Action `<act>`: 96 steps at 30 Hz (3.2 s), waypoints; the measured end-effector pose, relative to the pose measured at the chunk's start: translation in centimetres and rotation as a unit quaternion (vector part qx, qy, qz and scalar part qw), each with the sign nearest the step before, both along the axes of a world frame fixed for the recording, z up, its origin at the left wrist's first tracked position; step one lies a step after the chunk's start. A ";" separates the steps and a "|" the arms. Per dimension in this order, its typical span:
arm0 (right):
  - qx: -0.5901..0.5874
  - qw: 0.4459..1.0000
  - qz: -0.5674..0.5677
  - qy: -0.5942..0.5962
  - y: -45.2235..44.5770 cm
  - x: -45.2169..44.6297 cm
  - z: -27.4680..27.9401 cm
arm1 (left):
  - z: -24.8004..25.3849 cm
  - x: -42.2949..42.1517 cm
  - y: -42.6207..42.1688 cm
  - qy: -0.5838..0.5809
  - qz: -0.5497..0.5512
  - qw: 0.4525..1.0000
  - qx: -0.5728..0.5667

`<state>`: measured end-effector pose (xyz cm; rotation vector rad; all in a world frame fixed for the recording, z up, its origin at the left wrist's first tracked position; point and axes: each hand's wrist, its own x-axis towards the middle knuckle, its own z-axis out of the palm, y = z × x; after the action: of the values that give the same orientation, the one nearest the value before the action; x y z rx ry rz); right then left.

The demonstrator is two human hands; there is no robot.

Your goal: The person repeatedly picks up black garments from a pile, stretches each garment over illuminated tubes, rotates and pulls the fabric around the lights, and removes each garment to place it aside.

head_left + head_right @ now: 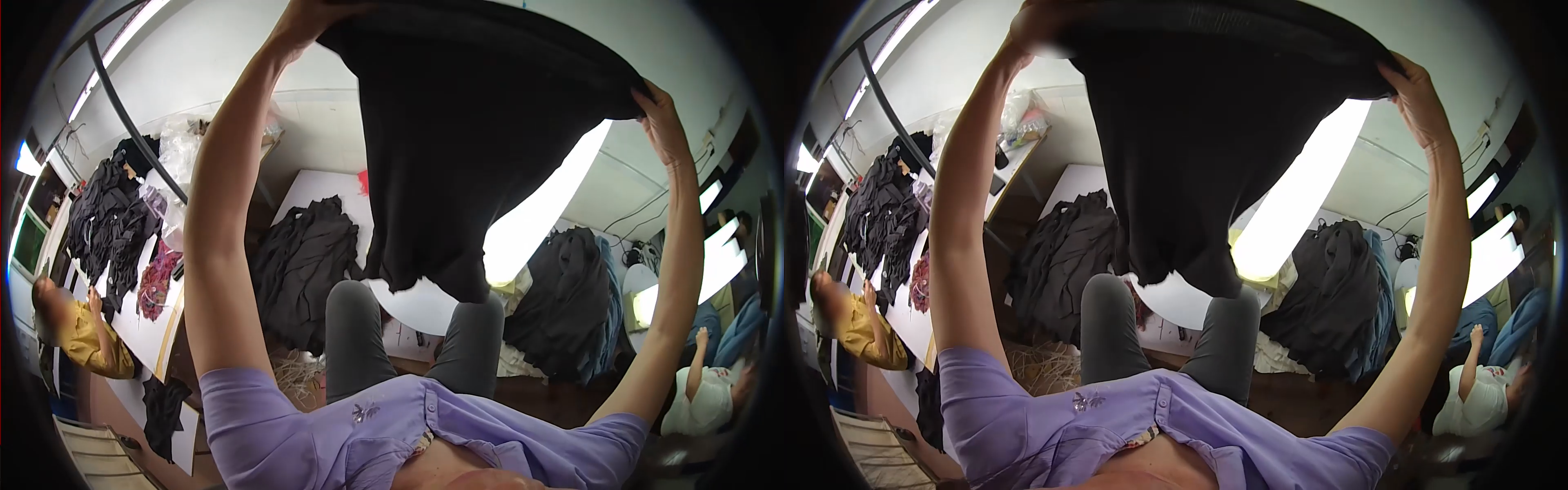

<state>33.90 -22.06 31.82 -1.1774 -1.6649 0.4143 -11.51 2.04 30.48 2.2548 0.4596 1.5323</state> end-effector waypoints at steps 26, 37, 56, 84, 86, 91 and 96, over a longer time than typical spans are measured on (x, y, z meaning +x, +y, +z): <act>-0.105 0.972 -0.082 -0.195 -2.5 -2.9 -2.7 | -3.7 3.9 2.6 -0.169 -0.155 0.947 -0.224; 0.066 0.970 0.114 0.203 -0.2 1.0 -6.6 | -5.8 7.3 4.0 -0.308 -0.306 0.853 -0.290; 0.078 0.931 -0.338 0.117 9.3 8.6 -9.8 | -8.1 12.3 10.2 -0.119 0.118 0.968 -0.185; -0.190 0.803 -0.325 0.462 8.1 11.0 -43.9 | -47.7 8.3 14.4 -0.166 0.036 0.794 -0.583; -0.174 0.820 -0.325 0.439 7.8 11.3 -45.5 | -49.3 7.5 14.7 -0.169 0.022 0.765 -0.621; -0.188 0.797 -0.358 0.448 7.1 12.7 -49.6 | -46.0 5.7 9.4 -0.168 -0.016 0.692 -0.702; -0.196 0.777 -0.323 0.504 6.7 10.9 -47.0 | -43.6 5.6 6.1 -0.159 -0.071 0.712 -0.681</act>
<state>44.77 -15.35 -15.22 -1.3683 -0.2019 0.7817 -5.94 8.17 -13.08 0.8063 0.8765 0.8547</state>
